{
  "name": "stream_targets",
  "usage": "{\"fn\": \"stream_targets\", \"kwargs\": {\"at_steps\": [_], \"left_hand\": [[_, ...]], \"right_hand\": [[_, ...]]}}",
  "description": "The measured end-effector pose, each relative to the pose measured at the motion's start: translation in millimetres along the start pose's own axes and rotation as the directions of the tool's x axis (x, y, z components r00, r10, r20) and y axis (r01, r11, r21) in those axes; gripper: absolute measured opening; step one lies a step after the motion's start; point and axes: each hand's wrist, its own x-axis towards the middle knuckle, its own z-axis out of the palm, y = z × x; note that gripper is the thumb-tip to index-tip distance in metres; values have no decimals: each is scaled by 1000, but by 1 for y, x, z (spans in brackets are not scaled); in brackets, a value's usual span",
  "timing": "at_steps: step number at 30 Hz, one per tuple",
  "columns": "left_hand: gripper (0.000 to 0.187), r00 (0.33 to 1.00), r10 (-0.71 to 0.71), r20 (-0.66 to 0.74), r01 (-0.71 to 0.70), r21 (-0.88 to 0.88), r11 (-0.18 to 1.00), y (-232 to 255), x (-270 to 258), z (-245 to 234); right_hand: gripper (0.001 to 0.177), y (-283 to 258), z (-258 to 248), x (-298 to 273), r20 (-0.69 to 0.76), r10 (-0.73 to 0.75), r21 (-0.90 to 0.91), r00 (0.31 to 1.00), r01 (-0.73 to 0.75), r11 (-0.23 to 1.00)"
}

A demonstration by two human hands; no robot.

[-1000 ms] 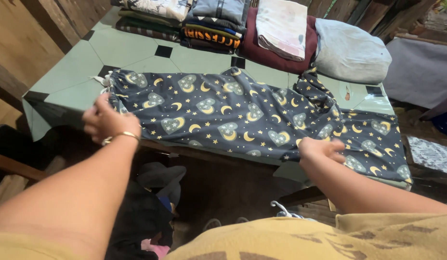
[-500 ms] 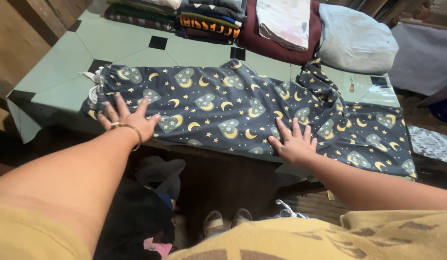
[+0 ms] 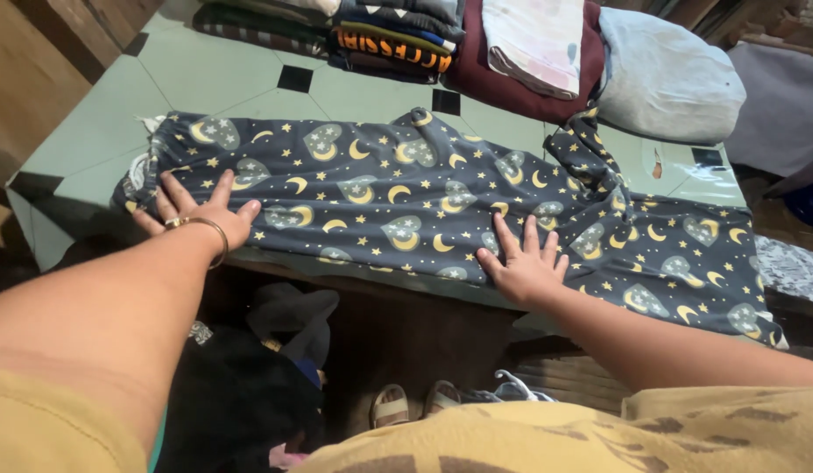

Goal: The person folds a dark patterned cloth on a tiled table. They spread the cloth flat, smooth it, fold it in half lengthwise, then fold it into a compact square and place it on a stack of folded items.

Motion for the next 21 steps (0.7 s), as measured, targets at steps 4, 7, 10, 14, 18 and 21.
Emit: {"fn": "stream_targets", "kwargs": {"at_steps": [4,7,10,14,18,21], "left_hand": [[74,1000,-15,-20,15,-30,999,2,-3,5],[73,999,-15,-45,15,5,1000,5,-5,6],[71,989,43,-139,-27,115,993,13,-10,7],[82,920,235,-313,-157,254,954,43,-32,6],[83,888,370,-273,-355,105,929,79,-59,4],[79,824,492,-282,-498,56,866,104,-74,8]], "right_hand": [[80,-1,-3,-3,-11,6,15,1000,-5,1000],[75,5,-6,-4,-84,-12,40,996,15,999],[66,16,-8,-5,-184,-41,89,982,58,994],[56,34,-8,-2,-304,-128,108,944,167,980],[51,50,-13,7,-346,-122,117,930,172,978],[48,61,-20,14,-367,-104,126,925,160,979]]}}
